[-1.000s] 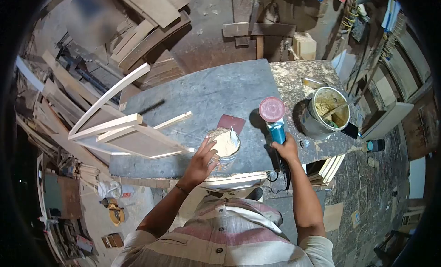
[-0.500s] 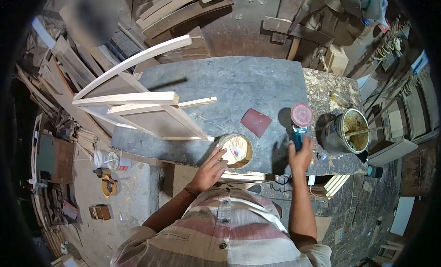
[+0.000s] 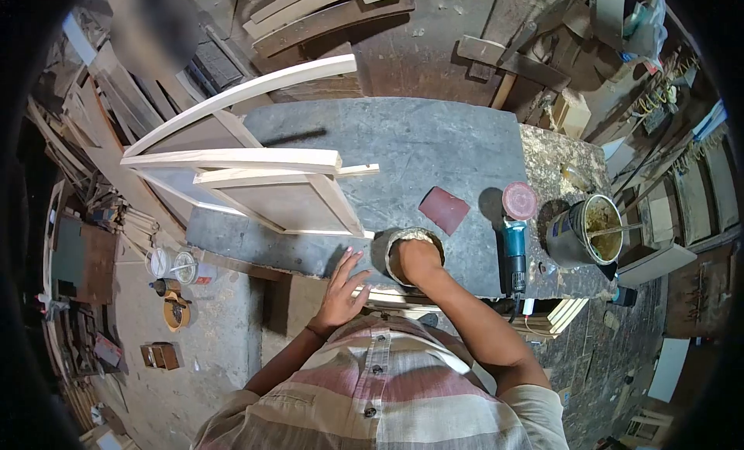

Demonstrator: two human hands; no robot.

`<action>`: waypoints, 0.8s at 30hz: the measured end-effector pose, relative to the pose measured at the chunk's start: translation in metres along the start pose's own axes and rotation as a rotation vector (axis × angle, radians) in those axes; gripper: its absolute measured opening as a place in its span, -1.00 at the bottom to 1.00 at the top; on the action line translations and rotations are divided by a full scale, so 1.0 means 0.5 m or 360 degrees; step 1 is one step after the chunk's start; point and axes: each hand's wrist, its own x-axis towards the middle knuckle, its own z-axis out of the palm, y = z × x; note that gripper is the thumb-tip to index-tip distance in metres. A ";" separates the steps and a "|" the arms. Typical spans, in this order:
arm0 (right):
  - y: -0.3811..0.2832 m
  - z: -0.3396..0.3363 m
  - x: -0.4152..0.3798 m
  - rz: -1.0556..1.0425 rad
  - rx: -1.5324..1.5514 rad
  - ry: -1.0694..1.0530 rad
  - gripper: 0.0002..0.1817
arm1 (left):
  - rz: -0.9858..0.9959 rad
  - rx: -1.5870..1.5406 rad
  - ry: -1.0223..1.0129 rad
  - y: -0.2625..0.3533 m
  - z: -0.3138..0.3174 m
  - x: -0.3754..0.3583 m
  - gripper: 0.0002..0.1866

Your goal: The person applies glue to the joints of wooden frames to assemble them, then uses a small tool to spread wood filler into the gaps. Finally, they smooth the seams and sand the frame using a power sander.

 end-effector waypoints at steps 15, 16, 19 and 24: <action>0.049 -0.127 -0.109 0.0135 0.1178 0.0017 -0.73 | -0.0053 -0.0261 0.0232 0.026 -0.028 0.055 -0.76; 0.047 -0.127 -0.117 0.0134 0.1180 0.0020 -0.73 | -0.0092 -0.0432 0.0243 0.031 -0.024 0.066 -0.76; 0.041 -0.134 -0.139 -0.0164 0.1454 0.0360 -0.72 | -0.0179 -0.0643 0.0239 0.072 -0.023 0.100 -0.73; 0.014 -0.184 -0.174 -0.0240 0.1719 0.0428 -0.67 | -0.0051 -0.0837 0.0146 0.132 -0.031 0.143 -0.67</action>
